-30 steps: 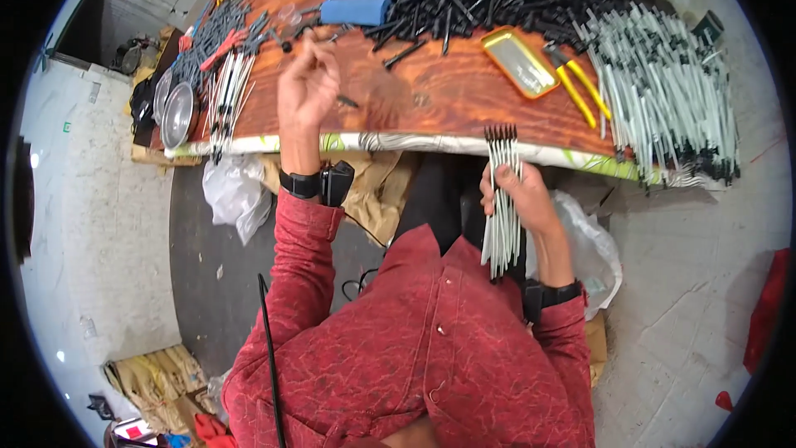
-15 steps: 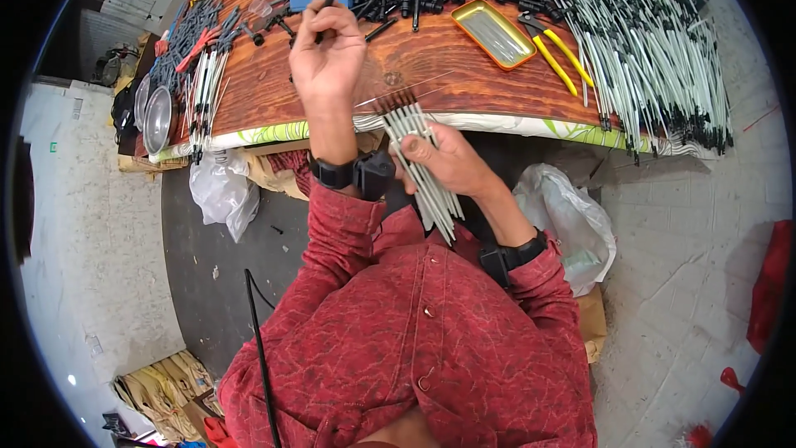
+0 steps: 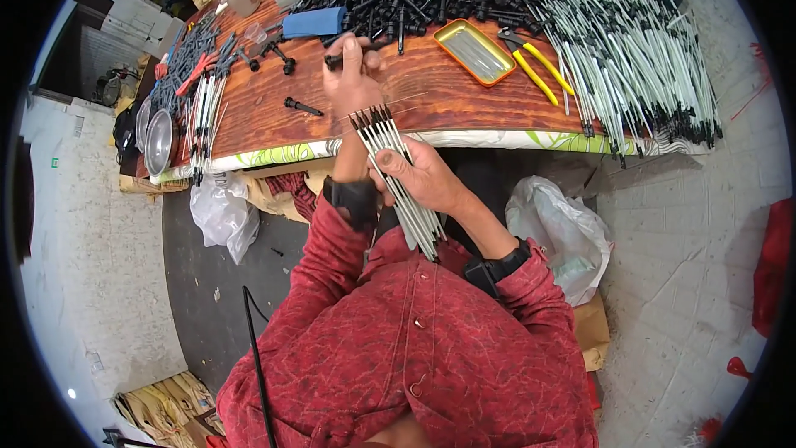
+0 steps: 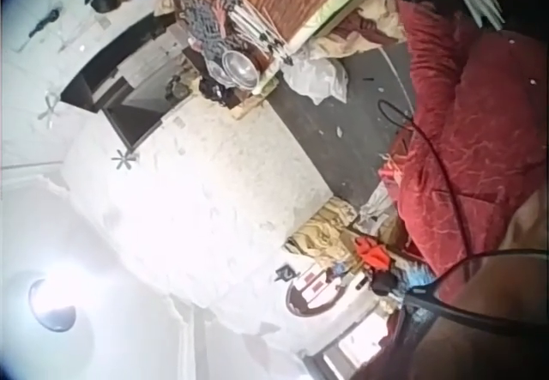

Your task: The person gathers white plastic rods and inserts them into a black plastic hub by hand. They then use yellow-handled shears to trim the ends of the rods while holding the assembly.

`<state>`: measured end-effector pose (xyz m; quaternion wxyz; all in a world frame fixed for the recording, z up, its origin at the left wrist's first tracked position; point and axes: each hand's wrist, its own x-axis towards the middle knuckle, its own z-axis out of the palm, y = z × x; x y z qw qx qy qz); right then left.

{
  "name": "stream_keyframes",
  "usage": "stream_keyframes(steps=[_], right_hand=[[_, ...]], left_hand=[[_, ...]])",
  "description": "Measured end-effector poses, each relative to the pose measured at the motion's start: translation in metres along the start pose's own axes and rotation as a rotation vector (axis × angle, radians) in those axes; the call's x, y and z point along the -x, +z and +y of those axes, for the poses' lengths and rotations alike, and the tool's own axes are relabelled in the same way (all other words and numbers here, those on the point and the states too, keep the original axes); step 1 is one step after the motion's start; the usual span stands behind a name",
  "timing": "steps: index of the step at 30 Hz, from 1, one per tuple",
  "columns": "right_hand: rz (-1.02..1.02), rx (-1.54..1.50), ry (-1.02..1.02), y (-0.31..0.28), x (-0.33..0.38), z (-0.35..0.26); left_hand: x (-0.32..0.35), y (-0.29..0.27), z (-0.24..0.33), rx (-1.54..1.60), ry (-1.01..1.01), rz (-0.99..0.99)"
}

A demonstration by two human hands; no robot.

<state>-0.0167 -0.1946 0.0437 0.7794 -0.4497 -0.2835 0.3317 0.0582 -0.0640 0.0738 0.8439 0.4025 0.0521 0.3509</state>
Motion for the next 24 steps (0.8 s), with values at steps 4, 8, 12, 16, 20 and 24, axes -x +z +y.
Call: stream_keyframes(steps=[4,8,12,16,20,24], right_hand=[[0.077,0.004,-0.010,-0.007,0.016,-0.021],[0.169,-0.019,-0.008,-0.023,0.024,-0.042],[0.135,-0.042,0.059,-0.038,0.026,-0.043],[0.067,-0.099,0.100,-0.048,0.028,-0.040],[0.060,-0.087,0.135,-0.048,0.027,-0.041],[0.086,-0.071,0.177,-0.049,0.024,-0.036]], left_hand=[[0.021,-0.029,0.018,0.486,-0.734,-0.152],[0.050,-0.020,0.040,0.064,-0.692,-0.252],[0.052,-0.028,0.051,-0.080,-0.669,-0.466],[0.046,-0.044,0.049,-0.309,-0.521,-0.597],[0.042,-0.049,0.044,-0.572,-0.302,-0.711],[0.040,-0.050,0.042,-0.708,-0.010,-0.713]])
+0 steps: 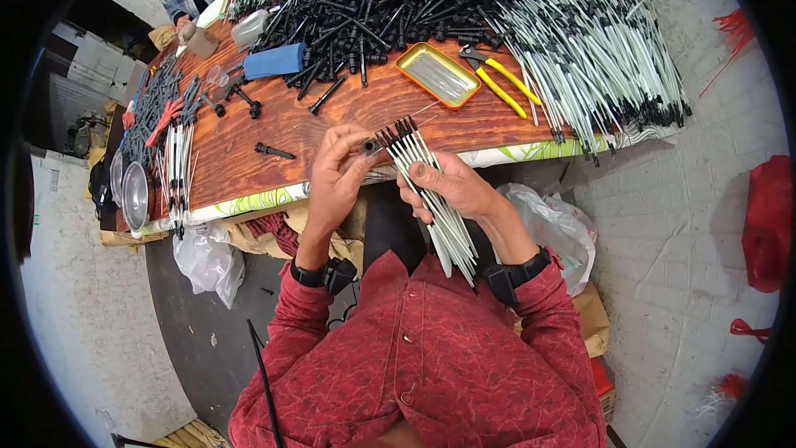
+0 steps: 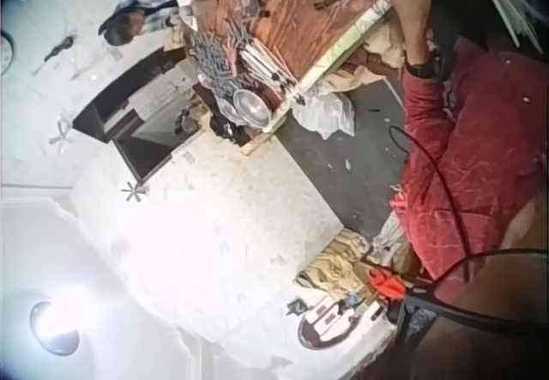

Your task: The person gathers white plastic rods and inserts them into a black plastic hub by hand. They then use yellow-handled shears to trim the ends of the rods while holding the assembly.

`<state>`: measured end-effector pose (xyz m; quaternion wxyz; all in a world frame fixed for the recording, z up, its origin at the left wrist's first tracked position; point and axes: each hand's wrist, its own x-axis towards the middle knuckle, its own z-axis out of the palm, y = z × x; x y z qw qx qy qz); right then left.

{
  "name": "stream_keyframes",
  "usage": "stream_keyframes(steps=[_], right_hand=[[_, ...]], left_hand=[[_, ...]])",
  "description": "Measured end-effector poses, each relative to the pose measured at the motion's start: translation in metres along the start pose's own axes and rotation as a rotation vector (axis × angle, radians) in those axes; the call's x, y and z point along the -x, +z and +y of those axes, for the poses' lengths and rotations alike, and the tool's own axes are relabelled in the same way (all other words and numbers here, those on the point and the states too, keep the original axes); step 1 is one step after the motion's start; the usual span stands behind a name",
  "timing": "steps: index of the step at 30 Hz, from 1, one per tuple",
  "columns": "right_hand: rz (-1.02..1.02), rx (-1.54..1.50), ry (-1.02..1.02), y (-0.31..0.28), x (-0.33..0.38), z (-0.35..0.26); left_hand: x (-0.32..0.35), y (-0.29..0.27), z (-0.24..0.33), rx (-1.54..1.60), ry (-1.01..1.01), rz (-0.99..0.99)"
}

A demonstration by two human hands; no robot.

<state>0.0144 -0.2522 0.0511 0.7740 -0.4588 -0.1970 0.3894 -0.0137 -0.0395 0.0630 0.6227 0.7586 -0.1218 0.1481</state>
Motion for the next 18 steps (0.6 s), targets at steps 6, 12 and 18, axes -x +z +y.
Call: stream_keyframes(steps=[6,12,18], right_hand=[[0.015,0.027,-0.006,0.000,0.002,0.003],[0.034,0.043,-0.011,-0.004,-0.008,0.012],[0.148,-0.012,0.041,-0.010,0.000,0.015]], left_hand=[[0.000,-0.006,-0.012,0.034,-0.089,0.082],[-0.037,-0.051,-0.040,-0.873,0.206,0.205],[-0.038,-0.053,-0.015,-0.304,-0.096,0.226]])
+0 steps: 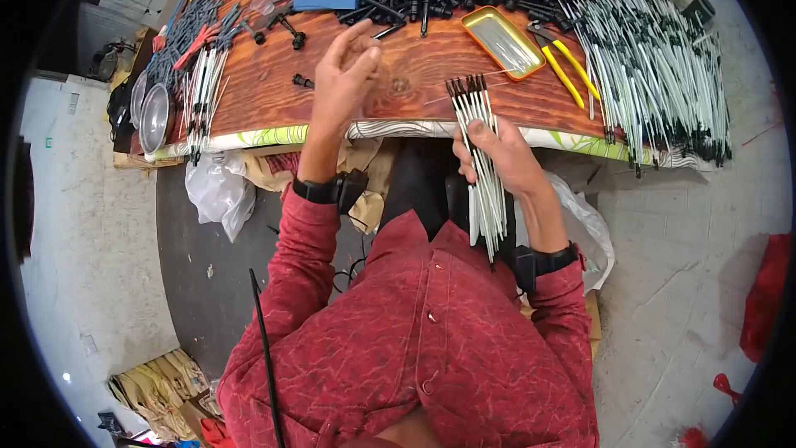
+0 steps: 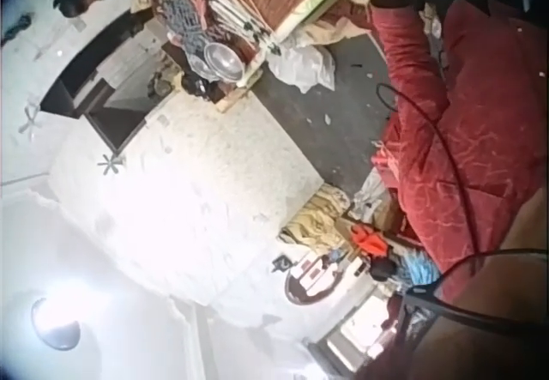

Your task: The person gathers white plastic rods and inserts them into a black plastic hub by hand. They then use yellow-handled shears to trim the ends of the rods while holding the assembly.

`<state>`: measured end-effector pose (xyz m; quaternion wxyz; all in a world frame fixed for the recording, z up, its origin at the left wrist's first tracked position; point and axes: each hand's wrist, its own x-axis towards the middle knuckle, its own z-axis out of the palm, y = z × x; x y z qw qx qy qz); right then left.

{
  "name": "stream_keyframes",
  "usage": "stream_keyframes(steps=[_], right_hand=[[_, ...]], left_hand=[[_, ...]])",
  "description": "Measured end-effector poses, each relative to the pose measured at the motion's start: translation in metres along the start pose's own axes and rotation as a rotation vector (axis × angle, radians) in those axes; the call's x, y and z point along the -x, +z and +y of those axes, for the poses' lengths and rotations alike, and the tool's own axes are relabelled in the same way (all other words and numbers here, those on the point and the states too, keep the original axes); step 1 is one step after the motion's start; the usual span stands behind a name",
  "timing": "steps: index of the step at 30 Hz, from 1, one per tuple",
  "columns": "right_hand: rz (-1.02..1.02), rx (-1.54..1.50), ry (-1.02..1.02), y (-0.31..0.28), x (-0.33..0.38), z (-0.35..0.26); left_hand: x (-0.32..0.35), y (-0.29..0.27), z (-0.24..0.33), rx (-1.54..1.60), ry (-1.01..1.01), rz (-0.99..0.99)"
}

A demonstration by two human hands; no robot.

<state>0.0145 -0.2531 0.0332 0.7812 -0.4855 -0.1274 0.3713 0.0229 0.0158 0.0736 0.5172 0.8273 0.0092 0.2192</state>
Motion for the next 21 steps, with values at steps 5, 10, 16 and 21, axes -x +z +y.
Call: stream_keyframes(steps=[5,10,16,21], right_hand=[[0.068,0.015,-0.085,0.002,-0.011,0.000],[0.068,0.064,-0.155,0.004,-0.014,-0.009],[0.027,0.094,-0.158,0.009,-0.014,-0.009],[-0.107,0.242,-0.217,0.006,-0.013,0.027]], left_hand=[[0.042,0.014,0.007,0.693,-0.428,-0.359],[0.063,0.035,0.025,0.722,-0.468,-0.536],[0.071,0.058,0.020,0.812,-0.404,-0.570],[0.073,0.070,0.025,0.786,-0.454,-0.574]])
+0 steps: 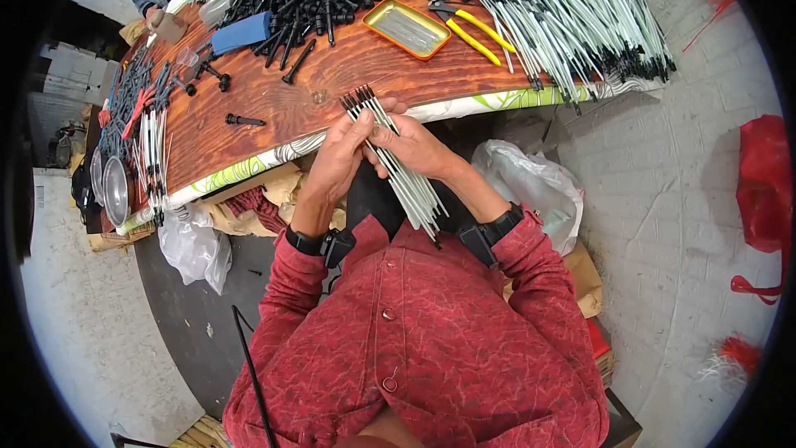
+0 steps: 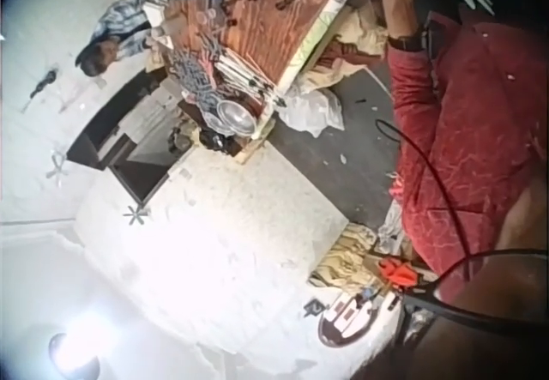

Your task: The person gathers white plastic rods and inserts them into a black plastic hub by hand. They then use yellow-handled shears to trim the ends of the rods while holding the assembly.

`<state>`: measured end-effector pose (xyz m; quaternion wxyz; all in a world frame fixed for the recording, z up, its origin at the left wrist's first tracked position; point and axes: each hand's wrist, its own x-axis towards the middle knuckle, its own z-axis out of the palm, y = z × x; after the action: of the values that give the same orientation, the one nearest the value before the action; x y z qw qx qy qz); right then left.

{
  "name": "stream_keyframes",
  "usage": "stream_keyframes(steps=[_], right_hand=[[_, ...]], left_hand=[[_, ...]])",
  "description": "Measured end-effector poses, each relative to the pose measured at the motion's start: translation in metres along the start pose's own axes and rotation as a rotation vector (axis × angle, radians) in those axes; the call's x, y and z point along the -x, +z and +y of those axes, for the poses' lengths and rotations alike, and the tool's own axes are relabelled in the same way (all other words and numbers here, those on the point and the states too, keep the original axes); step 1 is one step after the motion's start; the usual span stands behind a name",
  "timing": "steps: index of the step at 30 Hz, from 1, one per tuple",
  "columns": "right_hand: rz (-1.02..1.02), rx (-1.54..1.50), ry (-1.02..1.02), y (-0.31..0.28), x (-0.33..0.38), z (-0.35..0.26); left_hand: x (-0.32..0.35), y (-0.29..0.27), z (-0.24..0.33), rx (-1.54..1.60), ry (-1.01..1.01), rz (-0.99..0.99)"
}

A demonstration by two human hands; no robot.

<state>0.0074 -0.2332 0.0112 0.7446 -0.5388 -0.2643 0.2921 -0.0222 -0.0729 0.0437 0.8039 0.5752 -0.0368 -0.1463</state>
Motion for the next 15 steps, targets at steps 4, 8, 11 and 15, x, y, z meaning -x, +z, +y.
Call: stream_keyframes(steps=[4,8,11,15], right_hand=[[0.002,-0.041,0.051,0.010,0.009,0.010],[0.011,-0.025,0.067,0.014,0.012,0.017],[0.047,-0.068,0.125,0.008,0.018,0.026],[-0.006,0.001,0.208,-0.005,0.025,0.038]], left_hand=[[0.003,0.001,0.006,-0.008,-0.106,-0.052],[-0.002,-0.005,-0.004,-0.040,-0.153,-0.108],[-0.007,-0.005,-0.019,-0.027,-0.198,-0.070],[-0.004,-0.008,-0.028,0.009,-0.281,-0.069]])
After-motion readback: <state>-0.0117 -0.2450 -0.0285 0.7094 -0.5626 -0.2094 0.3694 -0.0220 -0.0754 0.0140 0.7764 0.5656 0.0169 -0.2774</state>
